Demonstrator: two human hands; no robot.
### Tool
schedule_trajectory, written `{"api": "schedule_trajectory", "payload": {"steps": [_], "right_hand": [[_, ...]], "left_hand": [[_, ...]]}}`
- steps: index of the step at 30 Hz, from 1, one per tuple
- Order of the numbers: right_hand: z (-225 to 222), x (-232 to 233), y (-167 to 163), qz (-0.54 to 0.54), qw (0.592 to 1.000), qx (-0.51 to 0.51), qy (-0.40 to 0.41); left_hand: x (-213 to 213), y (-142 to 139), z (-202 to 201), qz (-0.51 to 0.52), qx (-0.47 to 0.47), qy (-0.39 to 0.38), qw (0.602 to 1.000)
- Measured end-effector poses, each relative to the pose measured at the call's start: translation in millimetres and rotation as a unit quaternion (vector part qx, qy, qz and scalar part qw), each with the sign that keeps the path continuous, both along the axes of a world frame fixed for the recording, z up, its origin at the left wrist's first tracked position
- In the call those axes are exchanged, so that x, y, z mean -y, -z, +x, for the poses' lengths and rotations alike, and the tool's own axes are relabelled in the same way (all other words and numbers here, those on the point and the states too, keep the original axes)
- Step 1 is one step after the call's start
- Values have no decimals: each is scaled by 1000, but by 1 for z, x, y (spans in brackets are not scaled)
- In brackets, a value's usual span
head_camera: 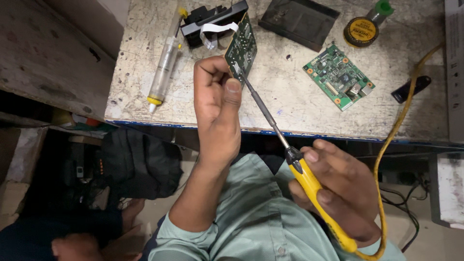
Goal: The person solders and desolders components on green circuit boards at a workbench, holding each board with one hand while applying a soldering iron with the other, and uses a desoldering pump to remove solder. The person repositions the boards repeatedly and works on different boards across the bench.
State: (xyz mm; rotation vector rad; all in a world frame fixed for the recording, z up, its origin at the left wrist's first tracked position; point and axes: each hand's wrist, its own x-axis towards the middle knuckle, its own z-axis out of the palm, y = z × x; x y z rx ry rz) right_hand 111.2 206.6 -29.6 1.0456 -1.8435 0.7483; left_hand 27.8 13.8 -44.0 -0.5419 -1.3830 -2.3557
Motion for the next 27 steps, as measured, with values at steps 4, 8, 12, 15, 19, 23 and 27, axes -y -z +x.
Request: {"api": "schedule_trajectory", "payload": {"steps": [4, 8, 12, 15, 19, 23, 27], "right_hand": [[10, -3, -4, 36, 997, 60, 30], [4, -3, -5, 30, 999, 13, -7], [3, 0, -5, 30, 1000, 1, 6], [3, -4, -8, 51, 999, 7, 3], [4, -4, -9, 55, 998, 19, -4], [5, -1, -10, 54, 998, 20, 9], [6, -1, -13, 73, 997, 15, 12]], "left_hand": [[0, -1, 0, -11, 3, -8, 1000], [1, -1, 0, -7, -5, 0, 1000], [1, -2, -1, -3, -6, 3, 1000], [1, -1, 1, -1, -2, 7, 1000], [1, -1, 0, -1, -1, 6, 1000], [2, -1, 0, 1, 2, 8, 1000], [2, 1, 0, -7, 3, 2, 1000]]}}
